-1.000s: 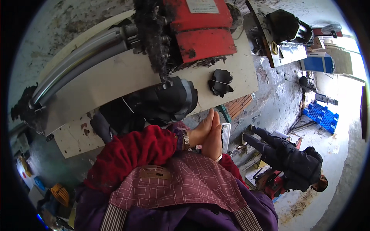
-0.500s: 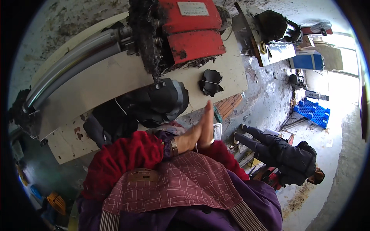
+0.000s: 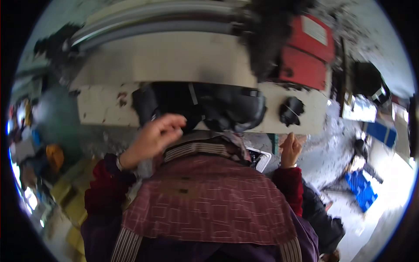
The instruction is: The person repeatedly feeds black shoe parts through a roller machine to smooth or flatten them. They retrieve parts from a nearby pile, run them through the machine, and place them back. The person also fetches water from a tap and pours it onto the machine's rollers.
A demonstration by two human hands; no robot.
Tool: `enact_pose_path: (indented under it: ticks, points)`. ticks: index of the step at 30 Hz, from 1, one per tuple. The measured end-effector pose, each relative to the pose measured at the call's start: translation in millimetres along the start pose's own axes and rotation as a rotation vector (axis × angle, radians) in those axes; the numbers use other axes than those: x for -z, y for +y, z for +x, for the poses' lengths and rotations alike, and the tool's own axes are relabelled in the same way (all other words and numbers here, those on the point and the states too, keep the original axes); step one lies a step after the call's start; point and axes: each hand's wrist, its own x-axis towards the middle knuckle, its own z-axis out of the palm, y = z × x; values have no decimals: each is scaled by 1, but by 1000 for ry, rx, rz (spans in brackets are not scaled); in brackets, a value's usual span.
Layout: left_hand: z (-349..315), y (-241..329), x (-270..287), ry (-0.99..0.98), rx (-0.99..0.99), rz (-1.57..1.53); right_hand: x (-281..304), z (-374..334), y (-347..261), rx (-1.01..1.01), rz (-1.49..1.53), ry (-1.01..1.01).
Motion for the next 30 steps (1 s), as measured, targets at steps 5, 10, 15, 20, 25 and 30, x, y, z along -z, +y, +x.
enact_pose_path:
  ticks: [5,10,15,20,25,30]
  points:
    - [-26,-92,68,597,-5,35,-75,-18,-55,315,-208,-416]
    - [-19,-107,51,769,-179,542,-130,-18,-80,670,-237,-562]
    - [33,-84,17,644,-532,652,-154,-2,-84,819,-316,-422]
    - [97,-65,6,501,-655,931,-214,-6,-100,924,-498,-338]
    - [96,-48,13,482,-658,1088,-242,1,-105,969,-467,-399]
    - [89,-41,19,73,-683,881,-182,-27,-113,-164,579,-972]
